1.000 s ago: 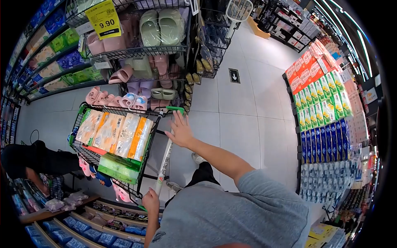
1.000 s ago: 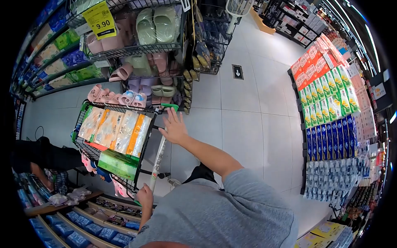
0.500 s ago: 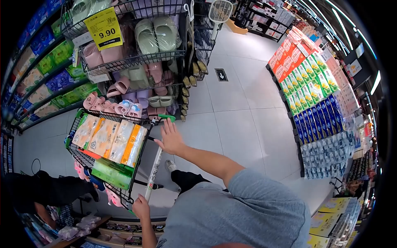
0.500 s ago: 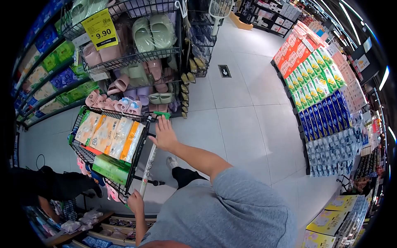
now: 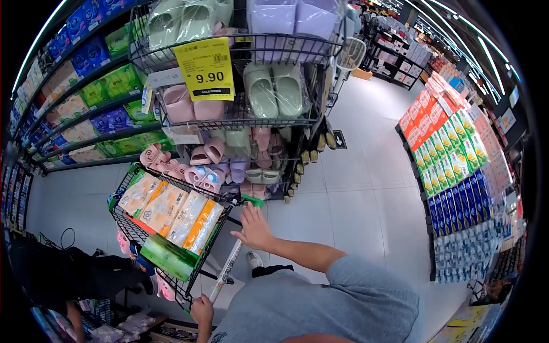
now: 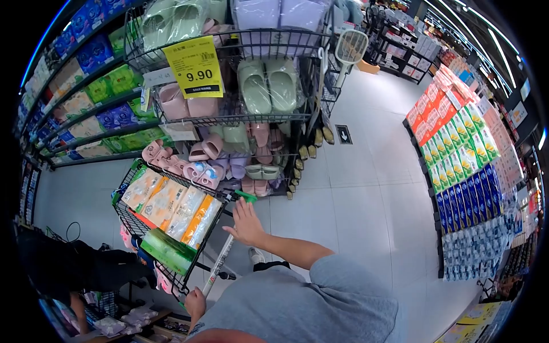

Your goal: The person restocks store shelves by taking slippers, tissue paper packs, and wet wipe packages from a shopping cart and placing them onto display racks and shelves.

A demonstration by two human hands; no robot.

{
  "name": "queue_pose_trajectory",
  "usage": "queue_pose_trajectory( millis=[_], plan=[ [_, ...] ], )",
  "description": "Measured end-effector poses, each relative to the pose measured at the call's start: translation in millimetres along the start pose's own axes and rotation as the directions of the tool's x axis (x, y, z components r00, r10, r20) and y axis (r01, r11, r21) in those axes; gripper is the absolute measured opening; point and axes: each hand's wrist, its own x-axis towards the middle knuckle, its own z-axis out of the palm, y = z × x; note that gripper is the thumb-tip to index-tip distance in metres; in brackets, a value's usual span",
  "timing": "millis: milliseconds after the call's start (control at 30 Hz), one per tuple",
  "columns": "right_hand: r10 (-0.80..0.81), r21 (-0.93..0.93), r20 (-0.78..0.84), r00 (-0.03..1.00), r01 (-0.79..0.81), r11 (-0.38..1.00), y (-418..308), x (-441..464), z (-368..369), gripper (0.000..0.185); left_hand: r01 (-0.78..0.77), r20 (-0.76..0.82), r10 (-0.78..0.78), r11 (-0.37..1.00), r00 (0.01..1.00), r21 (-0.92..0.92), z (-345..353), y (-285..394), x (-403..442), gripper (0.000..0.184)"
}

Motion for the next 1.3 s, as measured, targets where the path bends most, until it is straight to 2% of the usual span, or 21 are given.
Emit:
queue_pose_trajectory(
  millis=[167, 267, 333, 400, 433, 500, 667, 833, 900, 967, 1033, 1100, 1167, 1300],
  plan=[
    [-0.068, 0.063, 0.009, 0.998, 0.068, 0.996, 5, 3, 18, 0.078, -0.057, -0.138, 0.06, 0.998, 0.989, 0.031, 30, -23, 12, 0.046],
    [-0.141, 0.099, 0.022, 0.99, 0.138, 0.985, 4, -4, 30, 0.078, -0.051, -0.139, 0.051, 0.999, 0.989, -0.001, 28, -23, 14, 0.045],
    [-0.135, 0.097, 0.004, 0.991, 0.133, 0.986, 3, -3, 30, 0.078, -0.039, -0.173, 0.04, 0.999, 0.984, 0.008, 33, -33, 18, 0.042],
    [-0.229, 0.094, 0.067, 0.971, 0.222, 0.97, 8, -7, 29, 0.078, 0.026, -0.181, -0.023, 0.999, 0.983, 0.018, 42, -36, 18, 0.04],
    [-0.199, 0.073, 0.057, 0.978, 0.195, 0.978, 2, -6, 33, 0.078, 0.013, -0.177, -0.011, 1.0, 0.984, 0.013, 41, -50, 26, 0.04],
    [-0.308, 0.109, 0.102, 0.946, 0.298, 0.948, -6, -1, 45, 0.076, -0.002, -0.178, 0.002, 1.0, 0.984, -0.003, 45, -70, 41, 0.04],
    [-0.388, 0.141, 0.112, 0.915, 0.372, 0.918, -27, 4, 51, 0.075, 0.017, -0.238, -0.028, 0.999, 0.971, -0.047, 26, -94, 49, 0.036],
    [-0.41, 0.146, 0.12, 0.904, 0.392, 0.908, -53, 19, 69, 0.072, 0.021, -0.134, -0.03, 0.997, 0.991, -0.068, 18, -128, 84, 0.033],
    [-0.406, 0.148, 0.036, 0.913, 0.397, 0.906, -40, 9, 64, 0.068, 0.035, -0.077, -0.039, 0.998, 0.996, -0.061, 28, -122, 68, 0.034],
    [-0.41, 0.169, -0.026, 0.912, 0.408, 0.897, -47, 16, 61, 0.066, 0.04, 0.001, -0.04, 0.996, 0.999, -0.081, 2, -115, 65, 0.033],
    [-0.393, 0.168, 0.004, 0.92, 0.386, 0.907, -54, 23, 52, 0.065, -0.01, -0.031, 0.006, 0.993, 1.0, -0.118, -8, -115, 67, 0.032],
    [-0.418, 0.171, 0.046, 0.907, 0.405, 0.898, -30, 17, 45, 0.065, 0.005, -0.049, -0.011, 0.991, 0.999, -0.137, 5, -93, 51, 0.031],
    [-0.409, 0.17, 0.098, 0.907, 0.39, 0.905, -37, 25, 40, 0.064, 0.01, -0.031, -0.013, 0.995, 0.999, -0.1, -4, -93, 59, 0.031],
    [-0.4, 0.154, 0.075, 0.914, 0.385, 0.91, -43, 51, 39, 0.063, 0.02, -0.012, -0.022, 0.99, 1.0, -0.136, -23, -89, 76, 0.032]
  ],
)
